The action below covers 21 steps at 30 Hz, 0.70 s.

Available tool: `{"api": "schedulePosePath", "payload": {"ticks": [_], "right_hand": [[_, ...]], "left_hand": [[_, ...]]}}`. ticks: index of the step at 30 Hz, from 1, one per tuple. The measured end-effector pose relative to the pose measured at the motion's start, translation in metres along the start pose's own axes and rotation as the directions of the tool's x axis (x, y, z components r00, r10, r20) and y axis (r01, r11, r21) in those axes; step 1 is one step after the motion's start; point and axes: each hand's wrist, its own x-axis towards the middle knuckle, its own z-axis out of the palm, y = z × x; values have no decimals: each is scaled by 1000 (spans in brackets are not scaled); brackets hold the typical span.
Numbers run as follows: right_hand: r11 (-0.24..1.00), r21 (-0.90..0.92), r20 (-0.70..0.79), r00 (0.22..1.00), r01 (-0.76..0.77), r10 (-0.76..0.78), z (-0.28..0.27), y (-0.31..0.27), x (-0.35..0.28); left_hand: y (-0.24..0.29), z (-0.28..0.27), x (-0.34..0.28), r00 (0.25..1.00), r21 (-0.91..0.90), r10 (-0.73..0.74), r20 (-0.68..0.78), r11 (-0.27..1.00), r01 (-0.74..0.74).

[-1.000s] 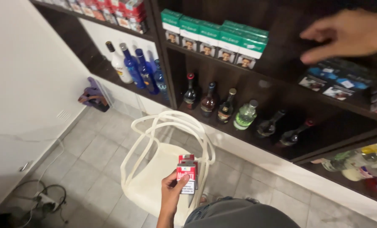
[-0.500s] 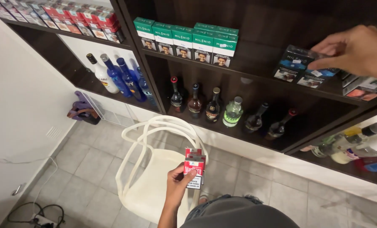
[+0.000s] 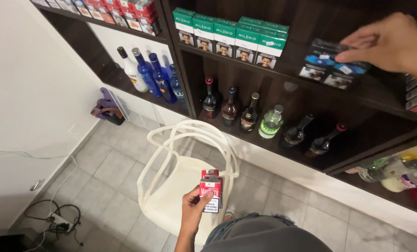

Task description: Marking cigarette packs at a counter, stocking them on a shelf, and checking food in an oven.

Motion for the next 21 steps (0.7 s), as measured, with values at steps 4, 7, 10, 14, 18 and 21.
{"api": "schedulePosePath", "payload": {"ticks": [4, 7, 10, 14, 18, 21], "right_hand": [[989, 105, 26, 993, 108, -112, 3, -25, 14], [986, 150, 48, 996, 67, -75, 9, -34, 25], [984, 169, 49, 996, 64, -74, 11, -37, 30], [980, 183, 55, 994, 83, -95, 12, -42, 30], [981, 179, 49, 995, 81, -91, 18, -30, 35], [979, 169, 37, 992, 117, -125, 18, -31, 31]], "left_hand": [[-1, 0, -3, 1000, -15, 17, -7, 1000, -17], [-1, -1, -6, 999, -11, 50, 13, 999, -50], [-2, -2, -9, 999, -16, 32, 13, 999, -32], [-5, -5, -9, 1000, -21, 30, 5, 999, -30], [-9, -9, -4, 998, -26, 62, 9, 998, -62], [-4, -5, -5, 998, -14, 61, 4, 998, -61]]}}
